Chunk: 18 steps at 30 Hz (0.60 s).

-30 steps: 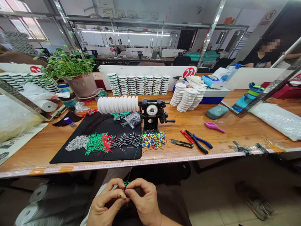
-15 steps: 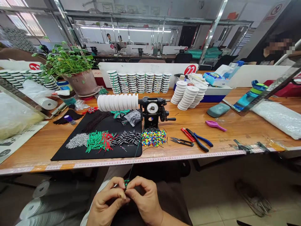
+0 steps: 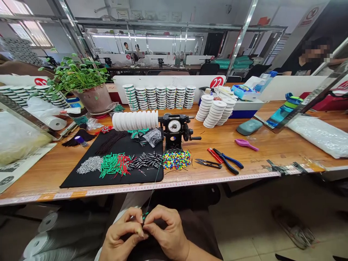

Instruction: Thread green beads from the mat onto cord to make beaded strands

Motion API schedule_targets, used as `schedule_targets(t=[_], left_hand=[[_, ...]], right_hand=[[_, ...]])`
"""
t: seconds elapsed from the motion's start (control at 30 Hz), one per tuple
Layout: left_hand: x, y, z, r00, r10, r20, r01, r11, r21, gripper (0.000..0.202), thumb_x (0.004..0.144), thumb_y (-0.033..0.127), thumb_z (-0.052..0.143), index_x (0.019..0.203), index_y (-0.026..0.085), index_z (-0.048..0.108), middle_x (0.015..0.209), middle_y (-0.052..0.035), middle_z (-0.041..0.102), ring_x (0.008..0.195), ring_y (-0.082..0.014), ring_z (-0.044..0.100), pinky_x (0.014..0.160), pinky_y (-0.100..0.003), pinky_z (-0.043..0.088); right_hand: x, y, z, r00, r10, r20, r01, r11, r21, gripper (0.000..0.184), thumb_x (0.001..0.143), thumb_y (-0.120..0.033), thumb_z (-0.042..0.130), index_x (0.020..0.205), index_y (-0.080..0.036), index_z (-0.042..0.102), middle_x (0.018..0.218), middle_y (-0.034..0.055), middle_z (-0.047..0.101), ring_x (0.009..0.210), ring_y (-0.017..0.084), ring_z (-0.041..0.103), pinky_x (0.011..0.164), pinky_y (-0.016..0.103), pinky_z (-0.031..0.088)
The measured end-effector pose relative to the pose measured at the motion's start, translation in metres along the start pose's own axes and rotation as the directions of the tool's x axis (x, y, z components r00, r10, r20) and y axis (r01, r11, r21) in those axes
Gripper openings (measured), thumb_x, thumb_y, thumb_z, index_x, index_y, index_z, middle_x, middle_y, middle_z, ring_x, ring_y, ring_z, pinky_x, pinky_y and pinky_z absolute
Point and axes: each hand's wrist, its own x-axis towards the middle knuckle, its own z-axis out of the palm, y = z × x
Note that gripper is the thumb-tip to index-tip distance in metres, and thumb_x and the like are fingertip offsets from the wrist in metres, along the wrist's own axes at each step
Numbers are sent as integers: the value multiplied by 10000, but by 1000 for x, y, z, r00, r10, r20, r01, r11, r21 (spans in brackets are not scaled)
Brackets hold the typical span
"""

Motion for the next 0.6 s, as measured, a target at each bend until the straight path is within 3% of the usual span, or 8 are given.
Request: schedule_targets(t=[0.13,0.27,0.4,0.5,0.6], left_hand=[[2,6,1,996,-84,-31,83,996,-30,162,819,318,771,690,224,798,856,-65,608,773,-193,616,717,-244,518],[3,10,5,961,-277,-19,264,932,-249,246,797,427,781,716,194,783,939,-59,579,710,-174,631,623,-247,527],[5,9,8,909,-417,-22,355,799,-485,294,696,468,862,733,194,763,864,-19,602,627,-133,626,581,-220,515],[7,11,9,862,-506,22,424,697,-578,319,656,448,900,768,185,758,720,-7,636,607,-129,629,581,-202,519],[9,13,9,836,-548,37,446,638,-628,344,627,430,922,745,163,741,732,-6,650,602,-126,642,582,-211,542]], right_hand=[[0,3,-2,995,87,-36,-88,996,0,137,885,-290,756,778,-205,742,714,14,706,657,161,629,650,244,472],[12,5,-5,966,227,-126,-231,973,-22,168,915,-354,721,844,-206,750,807,32,745,764,186,674,730,259,497],[25,0,-5,964,262,30,-263,965,0,244,954,-424,658,973,-205,765,1025,75,757,989,234,678,907,322,491],[29,-7,-3,952,288,104,-290,957,1,288,956,-450,643,955,-190,768,928,71,754,890,223,680,831,312,506],[30,-14,-3,954,277,118,-271,961,-64,289,945,-437,650,881,-176,756,847,56,725,814,204,653,771,291,490]])
